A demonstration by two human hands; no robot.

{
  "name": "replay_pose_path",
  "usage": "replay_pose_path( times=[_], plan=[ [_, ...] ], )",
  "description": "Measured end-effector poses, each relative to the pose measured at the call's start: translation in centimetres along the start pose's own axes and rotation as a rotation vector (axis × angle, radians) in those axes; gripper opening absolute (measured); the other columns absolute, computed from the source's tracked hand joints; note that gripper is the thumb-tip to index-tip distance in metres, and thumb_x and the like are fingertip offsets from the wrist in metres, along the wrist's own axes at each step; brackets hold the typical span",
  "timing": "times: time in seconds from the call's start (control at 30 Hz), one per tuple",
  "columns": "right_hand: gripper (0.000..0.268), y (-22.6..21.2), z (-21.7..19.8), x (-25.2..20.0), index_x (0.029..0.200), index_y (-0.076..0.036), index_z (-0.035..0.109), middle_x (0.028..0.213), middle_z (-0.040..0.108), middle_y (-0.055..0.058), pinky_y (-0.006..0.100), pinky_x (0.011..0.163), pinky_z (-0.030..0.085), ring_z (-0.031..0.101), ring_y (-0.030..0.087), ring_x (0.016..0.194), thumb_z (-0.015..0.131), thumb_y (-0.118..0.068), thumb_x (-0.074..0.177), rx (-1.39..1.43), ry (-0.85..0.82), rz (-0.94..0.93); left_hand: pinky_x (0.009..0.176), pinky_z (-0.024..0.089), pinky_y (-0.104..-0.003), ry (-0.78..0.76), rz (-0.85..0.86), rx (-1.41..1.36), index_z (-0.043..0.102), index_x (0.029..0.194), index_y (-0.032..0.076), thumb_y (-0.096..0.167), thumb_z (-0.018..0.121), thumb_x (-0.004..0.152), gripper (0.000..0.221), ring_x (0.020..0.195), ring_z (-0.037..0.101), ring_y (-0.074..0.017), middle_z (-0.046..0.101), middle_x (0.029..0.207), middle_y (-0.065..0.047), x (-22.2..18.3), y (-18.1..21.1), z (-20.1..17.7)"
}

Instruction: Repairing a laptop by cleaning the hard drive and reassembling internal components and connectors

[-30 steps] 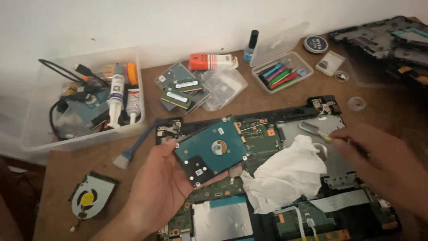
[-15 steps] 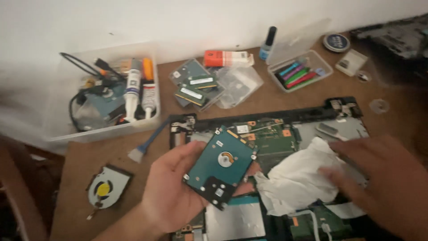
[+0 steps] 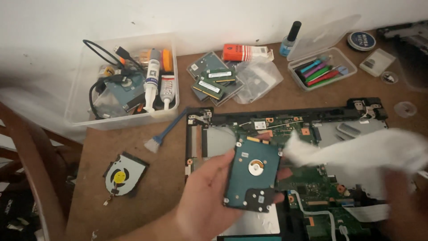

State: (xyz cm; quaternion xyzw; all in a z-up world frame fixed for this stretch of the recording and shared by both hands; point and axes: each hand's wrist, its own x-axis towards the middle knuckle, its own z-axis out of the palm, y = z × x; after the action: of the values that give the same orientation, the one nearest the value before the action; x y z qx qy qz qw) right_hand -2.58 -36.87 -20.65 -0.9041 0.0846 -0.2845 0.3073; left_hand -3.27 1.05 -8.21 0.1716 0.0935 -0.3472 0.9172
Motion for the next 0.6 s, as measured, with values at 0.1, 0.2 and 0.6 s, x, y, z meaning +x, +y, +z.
replay_pose_path(
  times=[0.1, 0.2, 0.6],
  plan=[
    [0.038, -11.2, -2.4, -2.5, 0.123, 0.011, 0.071, 0.113, 0.068, 0.026, 0.048, 0.078, 0.047, 0.061, 0.038, 0.096, 0.072, -0.004, 0.089, 0.245, -0.389, 0.174, 0.103, 0.048, -0.052, 0.037, -0.041, -0.003, 0.054, 0.152, 0.005, 0.037, 0.041, 0.100, 0.062, 0.128, 0.060, -0.0371, 0.062, 0.144, -0.017, -0.1, -1.0, 0.2],
    [0.044, -11.5, -0.8, -3.4, 0.117, -0.007, 0.077, 0.112, 0.075, 0.012, 0.038, 0.074, 0.051, 0.069, 0.024, 0.096, 0.077, -0.031, 0.080, 0.378, -0.806, -0.075, 0.099, 0.051, -0.043, 0.089, -0.079, -0.068, 0.058, 0.152, 0.009, 0.034, 0.046, 0.100, 0.059, 0.121, 0.063, -0.0302, 0.066, 0.139, -0.016, -0.4, -1.8, 0.8],
    [0.031, -23.1, -2.7, -6.4, 0.124, -0.018, 0.070, 0.133, 0.068, -0.005, 0.034, 0.102, 0.046, 0.059, 0.010, 0.128, 0.054, -0.030, 0.100, -0.273, -0.226, -0.977, 0.077, 0.044, -0.026, -0.178, -0.444, -0.966, 0.048, 0.143, -0.007, 0.027, 0.058, 0.111, 0.048, 0.087, 0.048, -0.0151, 0.049, 0.110, -0.014, -1.7, -3.2, 0.0]
  ],
)
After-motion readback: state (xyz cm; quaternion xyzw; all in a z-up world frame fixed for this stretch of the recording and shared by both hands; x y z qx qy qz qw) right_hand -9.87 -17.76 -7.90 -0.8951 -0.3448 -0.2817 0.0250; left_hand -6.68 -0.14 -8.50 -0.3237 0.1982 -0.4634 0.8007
